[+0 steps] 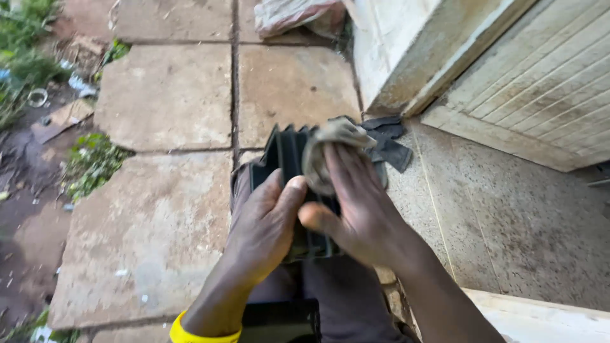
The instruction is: Cleaning a black plastic box using a cloth while sitting outside.
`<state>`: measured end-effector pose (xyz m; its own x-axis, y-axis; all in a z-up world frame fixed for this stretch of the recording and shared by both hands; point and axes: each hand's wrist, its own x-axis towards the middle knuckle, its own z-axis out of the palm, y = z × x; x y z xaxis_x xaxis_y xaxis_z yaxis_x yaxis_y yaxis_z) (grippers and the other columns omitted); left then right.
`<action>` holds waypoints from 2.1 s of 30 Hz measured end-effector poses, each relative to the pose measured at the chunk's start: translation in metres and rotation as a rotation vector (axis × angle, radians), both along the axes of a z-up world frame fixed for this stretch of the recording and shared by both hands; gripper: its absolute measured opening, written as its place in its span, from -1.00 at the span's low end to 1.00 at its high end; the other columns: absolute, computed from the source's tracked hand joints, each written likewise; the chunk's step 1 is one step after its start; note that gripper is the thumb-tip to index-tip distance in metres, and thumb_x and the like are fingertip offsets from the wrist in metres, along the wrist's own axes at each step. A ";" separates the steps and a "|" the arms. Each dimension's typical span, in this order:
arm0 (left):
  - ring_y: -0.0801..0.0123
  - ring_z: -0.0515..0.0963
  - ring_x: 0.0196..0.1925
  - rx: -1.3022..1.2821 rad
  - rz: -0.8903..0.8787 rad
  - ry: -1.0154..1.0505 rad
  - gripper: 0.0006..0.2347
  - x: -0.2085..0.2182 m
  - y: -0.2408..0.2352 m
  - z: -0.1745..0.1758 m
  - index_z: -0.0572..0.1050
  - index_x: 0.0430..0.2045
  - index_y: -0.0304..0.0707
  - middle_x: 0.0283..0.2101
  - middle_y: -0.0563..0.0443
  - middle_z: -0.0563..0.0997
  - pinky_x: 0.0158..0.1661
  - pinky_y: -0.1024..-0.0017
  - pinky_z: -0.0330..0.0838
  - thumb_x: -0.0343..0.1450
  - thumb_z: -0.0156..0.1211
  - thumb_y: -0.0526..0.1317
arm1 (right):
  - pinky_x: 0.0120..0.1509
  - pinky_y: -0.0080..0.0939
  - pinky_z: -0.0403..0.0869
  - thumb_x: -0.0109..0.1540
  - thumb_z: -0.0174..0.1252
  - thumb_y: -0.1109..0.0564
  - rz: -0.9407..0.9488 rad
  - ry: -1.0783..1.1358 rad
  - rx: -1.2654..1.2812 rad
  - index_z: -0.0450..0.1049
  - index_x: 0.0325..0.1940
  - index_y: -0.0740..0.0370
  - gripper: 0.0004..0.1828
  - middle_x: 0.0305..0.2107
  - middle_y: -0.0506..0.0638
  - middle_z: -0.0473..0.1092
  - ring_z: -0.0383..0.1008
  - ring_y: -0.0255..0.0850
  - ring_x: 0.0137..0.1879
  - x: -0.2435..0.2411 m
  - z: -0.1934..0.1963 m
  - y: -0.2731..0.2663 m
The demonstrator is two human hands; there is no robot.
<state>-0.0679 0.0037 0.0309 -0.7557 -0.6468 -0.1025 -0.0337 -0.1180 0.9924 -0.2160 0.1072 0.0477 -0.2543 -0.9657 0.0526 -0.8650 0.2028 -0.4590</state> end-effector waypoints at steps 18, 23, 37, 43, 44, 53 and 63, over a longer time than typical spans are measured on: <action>0.46 0.61 -0.23 0.356 -0.038 0.250 -0.71 0.000 -0.015 -0.022 0.48 -0.03 -0.40 -0.20 -0.01 0.64 -0.23 0.42 0.57 0.57 -0.05 -0.14 | 0.53 0.10 0.26 0.43 -0.16 -0.24 0.004 -0.386 -0.333 0.42 0.21 -0.02 -0.56 0.39 0.27 0.21 0.14 0.14 0.56 0.005 -0.022 0.047; 0.55 0.59 -0.10 0.353 -0.113 0.215 -0.67 0.011 -0.013 -0.022 0.44 0.13 -0.33 -0.08 0.04 0.64 -0.07 0.47 0.54 0.55 -0.02 -0.13 | 0.33 -0.14 0.50 0.39 -0.13 -0.04 0.028 -0.629 -0.268 0.15 0.37 0.08 -0.53 0.13 0.04 0.27 0.43 -0.16 0.20 -0.033 -0.030 -0.015; 0.53 0.56 -0.04 0.239 0.012 0.091 -0.67 0.013 -0.020 -0.012 0.44 0.14 -0.31 -0.06 0.04 0.64 -0.02 0.49 0.50 0.53 -0.03 -0.14 | -0.05 -0.45 0.44 0.40 0.02 0.06 -0.180 -0.858 -0.137 0.53 0.08 0.17 -0.73 -0.24 -0.14 0.47 0.41 -0.45 -0.17 -0.051 -0.036 -0.070; 0.52 0.55 -0.10 0.247 0.041 0.126 -0.68 -0.003 -0.015 -0.017 0.48 0.08 -0.37 -0.11 0.02 0.63 -0.06 0.48 0.49 0.54 -0.02 -0.14 | 0.06 -0.32 0.52 0.40 0.08 0.07 -0.350 -0.796 -0.289 0.53 0.06 0.25 -0.75 -0.15 0.00 0.54 0.52 -0.32 -0.07 -0.032 -0.026 -0.039; 0.53 0.55 -0.10 0.242 0.053 0.142 -0.69 -0.003 -0.014 -0.019 0.48 0.07 -0.37 -0.11 0.03 0.63 -0.06 0.49 0.49 0.54 -0.02 -0.15 | 0.15 -0.27 0.57 0.44 0.06 0.06 -0.288 -0.939 -0.326 0.48 0.04 0.31 -0.74 -0.12 0.02 0.51 0.55 -0.27 0.00 -0.030 -0.030 -0.033; 0.60 0.55 -0.12 0.029 -0.013 0.099 -0.72 -0.003 -0.005 -0.008 0.48 -0.02 -0.35 -0.14 0.09 0.64 -0.09 0.51 0.50 0.54 -0.02 -0.13 | 0.25 -0.16 0.49 0.17 0.08 0.12 -0.111 -0.470 -0.208 0.38 0.31 0.21 -0.42 -0.05 0.04 0.44 0.50 -0.24 0.08 -0.026 0.003 -0.037; 0.25 0.51 -0.13 -0.649 0.108 -0.176 -0.75 0.020 0.017 -0.006 0.47 -0.37 -0.28 -0.38 -0.06 0.57 -0.11 0.24 0.40 0.56 0.08 -0.08 | -0.12 -0.27 0.60 0.33 -0.05 0.09 -0.197 -0.389 0.010 0.51 -0.07 0.18 -0.76 -0.32 -0.04 0.54 0.56 -0.33 -0.28 -0.044 0.014 -0.061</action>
